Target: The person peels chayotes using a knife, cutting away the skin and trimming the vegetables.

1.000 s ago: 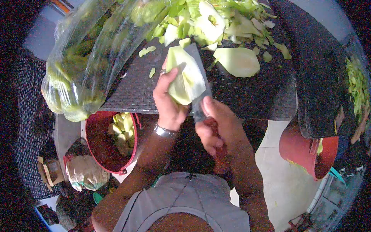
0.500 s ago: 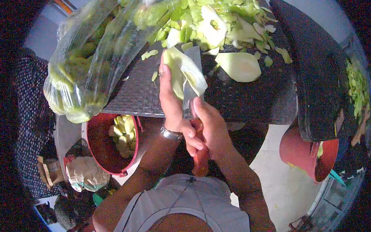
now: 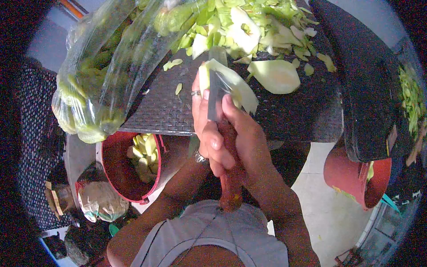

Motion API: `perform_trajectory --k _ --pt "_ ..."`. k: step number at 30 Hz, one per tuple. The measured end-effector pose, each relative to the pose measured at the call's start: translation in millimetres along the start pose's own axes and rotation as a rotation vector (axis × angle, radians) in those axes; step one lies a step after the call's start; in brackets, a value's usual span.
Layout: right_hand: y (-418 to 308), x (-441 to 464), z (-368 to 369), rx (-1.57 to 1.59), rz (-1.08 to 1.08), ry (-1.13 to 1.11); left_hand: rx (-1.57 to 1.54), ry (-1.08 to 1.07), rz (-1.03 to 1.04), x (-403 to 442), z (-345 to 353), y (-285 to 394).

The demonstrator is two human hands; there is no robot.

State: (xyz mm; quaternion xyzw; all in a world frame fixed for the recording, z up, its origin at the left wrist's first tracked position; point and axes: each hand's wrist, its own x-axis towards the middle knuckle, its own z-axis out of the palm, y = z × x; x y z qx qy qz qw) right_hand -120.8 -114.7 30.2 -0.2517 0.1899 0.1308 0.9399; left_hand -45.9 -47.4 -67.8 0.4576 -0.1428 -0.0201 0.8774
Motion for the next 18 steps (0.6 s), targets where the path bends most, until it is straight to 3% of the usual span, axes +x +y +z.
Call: perform_trajectory --k 4,6,8,9,10,11,14,15,18 --pt "-18 17 -10 0.178 0.026 -0.164 0.331 -0.048 -0.008 1 7 18" --pt "-41 33 -12 0.134 0.003 -0.222 0.323 -0.058 0.069 1 8 10" --pt "-66 47 8 0.02 -0.083 -0.176 -0.111 0.1 -0.155 5 20 10" --pt "-80 58 18 -0.056 -0.141 -0.128 -0.24 0.078 -0.321 12 16 14" --pt "-100 76 9 -0.156 -0.194 -0.363 -0.369 0.055 -0.487 20 9 20" --pt "-120 89 12 -0.215 -0.078 -0.408 -0.476 0.029 -0.542 26 5 23" --pt "-140 110 16 -1.313 -0.599 0.134 -0.59 0.016 -0.586 37 -5 29" --pt "-133 110 13 -1.469 -0.773 0.259 -0.601 0.003 -0.579 42 -8 32" --pt "-99 69 6 -1.813 -0.819 0.314 -0.619 -0.005 -0.575 41 -18 37"
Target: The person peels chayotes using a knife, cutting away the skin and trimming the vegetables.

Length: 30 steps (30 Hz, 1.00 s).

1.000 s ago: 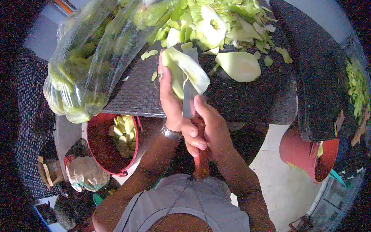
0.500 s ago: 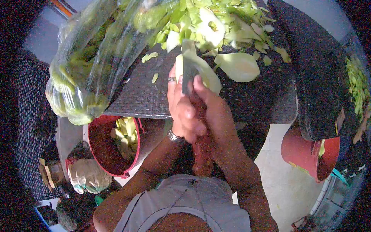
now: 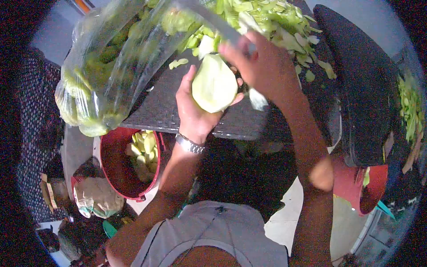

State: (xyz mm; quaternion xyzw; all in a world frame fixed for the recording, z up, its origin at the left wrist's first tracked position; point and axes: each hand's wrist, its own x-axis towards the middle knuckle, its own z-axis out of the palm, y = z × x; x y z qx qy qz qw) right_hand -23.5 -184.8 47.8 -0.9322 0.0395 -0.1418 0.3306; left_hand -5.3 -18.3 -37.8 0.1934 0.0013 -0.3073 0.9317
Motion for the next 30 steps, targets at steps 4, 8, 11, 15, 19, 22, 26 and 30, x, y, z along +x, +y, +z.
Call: perform_trajectory --k 4,8,11,15,19,22,26,30 --pt "25 -40 8 -0.009 -0.056 -0.15 0.016 -0.112 -0.067 -12 -6 5" --pt "29 -56 -9 -0.029 -0.099 -0.303 0.075 -0.264 -0.163 -21 -13 10" --pt "27 -65 -14 0.011 -0.12 -0.36 0.175 -0.259 -0.128 -27 -12 10" --pt "32 -70 -3 0.098 -0.199 -0.376 0.239 -0.261 -0.047 -34 -10 2" --pt "42 -70 8 0.069 -0.35 -0.31 0.265 -0.311 -0.053 -31 -16 0" --pt "41 -68 4 0.034 -0.345 -0.325 0.227 -0.311 -0.055 -34 -16 -4" --pt "41 -64 -1 0.017 -0.3 -0.35 0.161 -0.34 -0.084 -36 -18 -6" --pt "44 -57 -5 -0.036 -0.28 -0.348 0.177 -0.315 -0.063 -41 -16 -3"
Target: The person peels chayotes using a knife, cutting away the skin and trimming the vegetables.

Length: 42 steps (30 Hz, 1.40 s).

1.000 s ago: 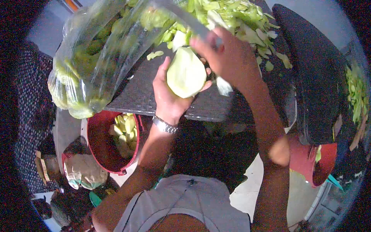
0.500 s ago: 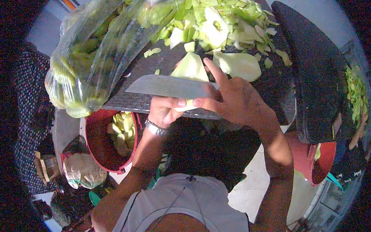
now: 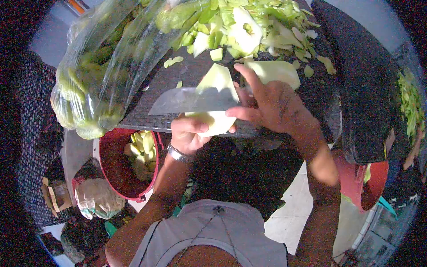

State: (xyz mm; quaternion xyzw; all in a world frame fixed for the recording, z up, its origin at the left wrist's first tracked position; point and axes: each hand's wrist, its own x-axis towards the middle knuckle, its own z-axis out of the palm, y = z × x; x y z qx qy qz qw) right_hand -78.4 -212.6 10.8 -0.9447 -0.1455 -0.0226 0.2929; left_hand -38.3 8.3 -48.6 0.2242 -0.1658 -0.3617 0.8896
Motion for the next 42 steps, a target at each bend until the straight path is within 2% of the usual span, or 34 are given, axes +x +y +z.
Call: perform_trajectory --k 3,5,7,10,13,17,20,21,22,23,25,27,30,31,34,36,38,40,42 --pt "16 9 -7 -0.009 0.038 -0.014 -0.03 0.002 -0.01 1 -7 8" --pt "18 15 -16 -0.105 0.004 -0.001 0.006 0.075 0.046 3 -7 10" --pt "27 17 -14 -0.006 0.051 -0.004 0.038 0.122 0.068 8 -11 10" --pt "28 16 -2 -0.137 -0.046 0.129 0.297 0.296 0.085 14 -4 14" --pt "22 15 -5 -0.176 -0.043 0.126 0.502 0.44 0.057 13 5 18" --pt "26 19 -12 -0.223 -0.005 0.079 0.531 0.483 0.056 13 3 17" --pt "40 32 -28 -0.268 0.057 0.065 0.462 0.495 0.08 19 -3 18" --pt "47 36 -33 -0.282 0.092 0.078 0.442 0.543 0.026 20 -18 21" --pt "54 41 -39 -0.3 0.126 0.097 0.344 0.483 0.056 22 -18 25" --pt "60 47 -45 -0.396 0.278 0.136 0.318 0.468 0.024 20 -17 31" --pt "75 43 -54 -0.442 0.221 0.206 0.291 0.475 -0.007 13 -13 35" --pt "84 42 -47 -0.364 0.261 0.366 0.286 0.505 0.027 12 -10 33" --pt "40 38 -35 -0.11 0.403 0.163 0.374 0.473 0.0 15 -12 31" --pt "25 35 -30 0.009 0.382 0.152 0.293 0.477 0.016 16 -13 29" --pt "0 21 -17 -0.008 0.396 0.088 0.041 0.445 0.046 14 -14 29" --pt "7 20 0 -0.099 0.449 0.091 -0.148 0.36 0.041 6 -6 35" --pt "13 22 16 -0.18 0.455 0.11 -0.191 0.256 0.027 6 -7 33" --pt "9 27 26 -0.273 0.402 0.158 -0.333 0.152 -0.003 1 -9 33" --pt "12 31 35 -0.346 0.327 0.195 -0.328 0.213 -0.001 -2 -8 32"
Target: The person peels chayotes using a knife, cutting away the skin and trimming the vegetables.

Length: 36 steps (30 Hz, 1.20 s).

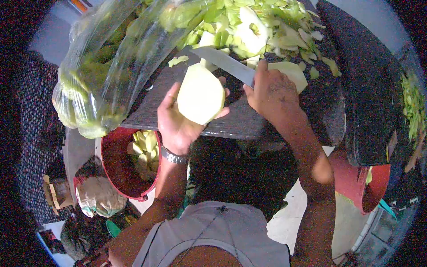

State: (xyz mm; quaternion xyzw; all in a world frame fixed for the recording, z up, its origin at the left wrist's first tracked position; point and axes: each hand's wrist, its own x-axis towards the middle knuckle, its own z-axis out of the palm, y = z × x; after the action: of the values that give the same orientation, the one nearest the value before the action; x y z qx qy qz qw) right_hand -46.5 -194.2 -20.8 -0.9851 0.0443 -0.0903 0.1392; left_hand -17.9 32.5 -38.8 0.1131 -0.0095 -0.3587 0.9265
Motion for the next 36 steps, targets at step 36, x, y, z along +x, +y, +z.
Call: perform_trajectory --k 36 --pt "-6 27 -4 -0.067 -0.043 -0.187 0.011 -0.041 0.081 -11 -18 -4"
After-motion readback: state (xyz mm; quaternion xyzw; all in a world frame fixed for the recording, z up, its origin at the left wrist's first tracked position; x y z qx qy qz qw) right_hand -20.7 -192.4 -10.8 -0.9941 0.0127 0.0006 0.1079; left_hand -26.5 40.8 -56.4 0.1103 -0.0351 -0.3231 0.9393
